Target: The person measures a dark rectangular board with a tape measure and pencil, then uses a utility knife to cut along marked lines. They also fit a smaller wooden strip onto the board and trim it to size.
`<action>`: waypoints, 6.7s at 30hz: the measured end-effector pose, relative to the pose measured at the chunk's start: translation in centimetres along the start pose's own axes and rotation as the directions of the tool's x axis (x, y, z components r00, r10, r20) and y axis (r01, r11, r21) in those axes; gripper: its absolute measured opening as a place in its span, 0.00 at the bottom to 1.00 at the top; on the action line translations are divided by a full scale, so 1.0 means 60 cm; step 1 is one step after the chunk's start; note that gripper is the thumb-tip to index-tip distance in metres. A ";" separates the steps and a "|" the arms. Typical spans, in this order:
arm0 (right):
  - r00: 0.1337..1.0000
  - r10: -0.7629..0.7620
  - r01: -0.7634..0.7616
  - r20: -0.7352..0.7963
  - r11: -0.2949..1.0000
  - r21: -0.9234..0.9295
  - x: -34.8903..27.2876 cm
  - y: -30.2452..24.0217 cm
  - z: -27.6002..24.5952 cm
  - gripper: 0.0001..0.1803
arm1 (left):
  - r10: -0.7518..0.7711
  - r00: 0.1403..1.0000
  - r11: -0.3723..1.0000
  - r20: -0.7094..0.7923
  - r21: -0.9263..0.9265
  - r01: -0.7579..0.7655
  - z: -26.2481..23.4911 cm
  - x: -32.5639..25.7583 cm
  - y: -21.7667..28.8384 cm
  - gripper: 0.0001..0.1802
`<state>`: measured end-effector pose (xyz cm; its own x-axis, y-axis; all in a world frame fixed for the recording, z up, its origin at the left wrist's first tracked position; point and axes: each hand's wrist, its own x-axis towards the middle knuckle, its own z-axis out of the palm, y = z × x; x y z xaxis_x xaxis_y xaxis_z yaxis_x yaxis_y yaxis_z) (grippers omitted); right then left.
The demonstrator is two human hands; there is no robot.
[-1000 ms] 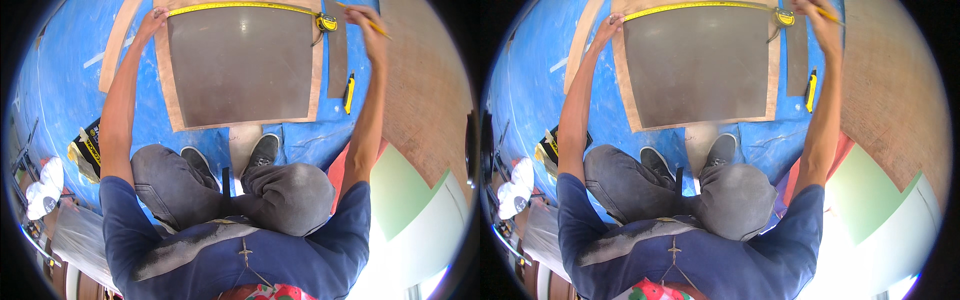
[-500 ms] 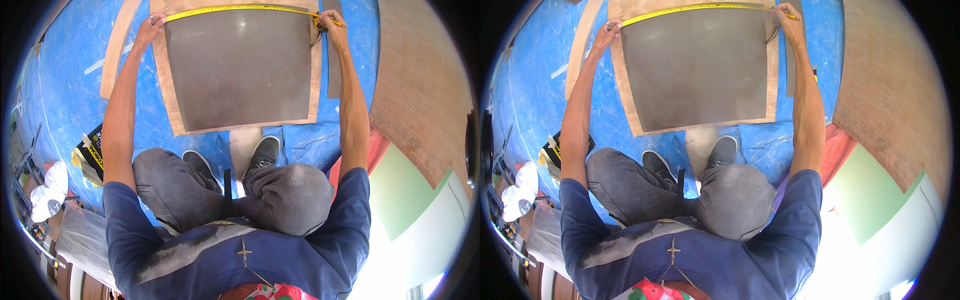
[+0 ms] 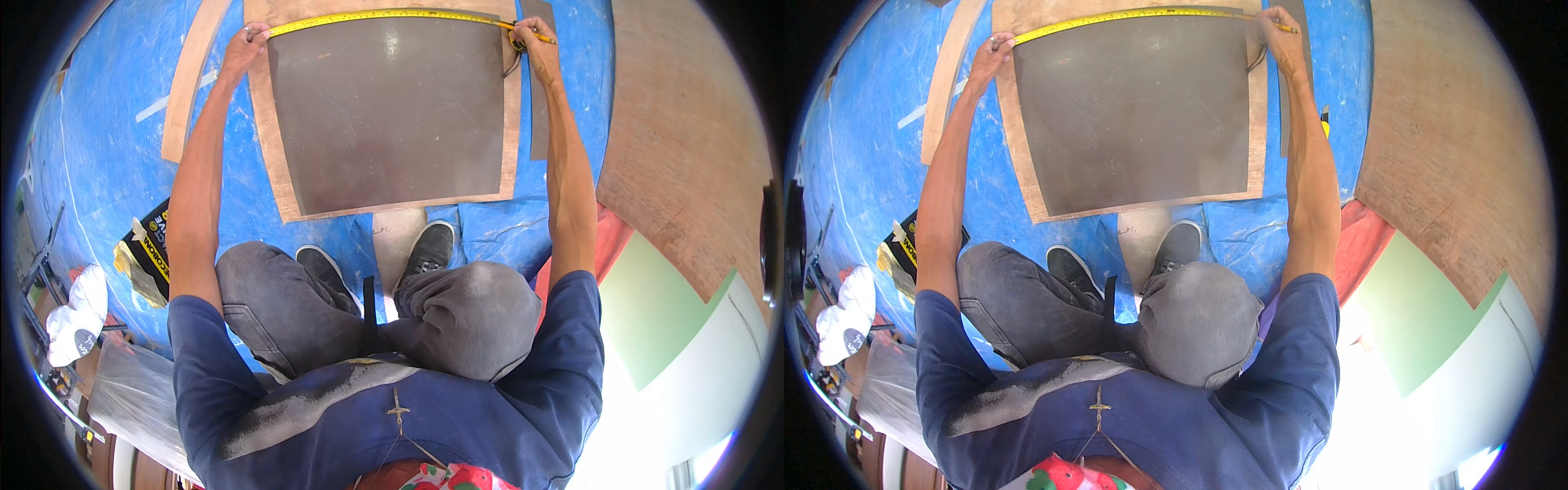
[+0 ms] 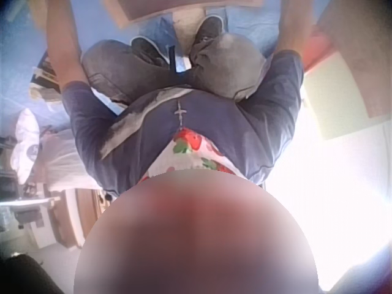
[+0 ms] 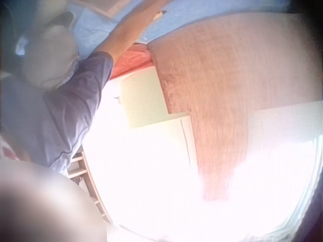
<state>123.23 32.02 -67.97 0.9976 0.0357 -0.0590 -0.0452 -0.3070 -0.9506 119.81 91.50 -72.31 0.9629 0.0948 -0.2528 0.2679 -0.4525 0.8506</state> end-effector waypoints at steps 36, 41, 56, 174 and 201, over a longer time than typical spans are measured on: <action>0.991 0.040 -0.045 0.131 0.999 0.031 0.048 0.068 -0.017 0.14 | 0.108 0.985 0.824 -0.134 0.567 -0.013 0.053 -0.012 0.064 0.09; 0.980 0.100 -0.125 0.169 0.982 0.142 0.050 0.060 -0.068 0.15 | 0.400 0.897 0.777 -0.186 0.587 -0.225 0.068 0.030 0.020 0.11; 0.999 0.041 -0.041 0.031 0.999 0.013 -0.001 -0.022 -0.008 0.11 | 0.102 0.995 0.869 -0.005 0.488 -0.087 -0.010 -0.015 0.032 0.12; 0.925 -0.362 0.283 0.113 0.464 -0.839 0.041 0.001 -0.010 0.19 | -0.055 0.998 0.992 0.042 0.118 0.050 0.000 -0.005 0.029 0.05; 0.855 -0.470 0.397 0.218 0.324 -0.859 -0.001 -0.025 0.010 0.19 | -0.086 0.994 0.996 0.074 0.024 0.085 -0.001 0.006 0.022 0.04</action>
<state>123.21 33.06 -66.71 0.8630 0.3824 0.3302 0.4263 -0.9019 -0.0698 120.52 90.97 -71.26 0.9311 0.0675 -0.3586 0.3474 -0.4640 0.8148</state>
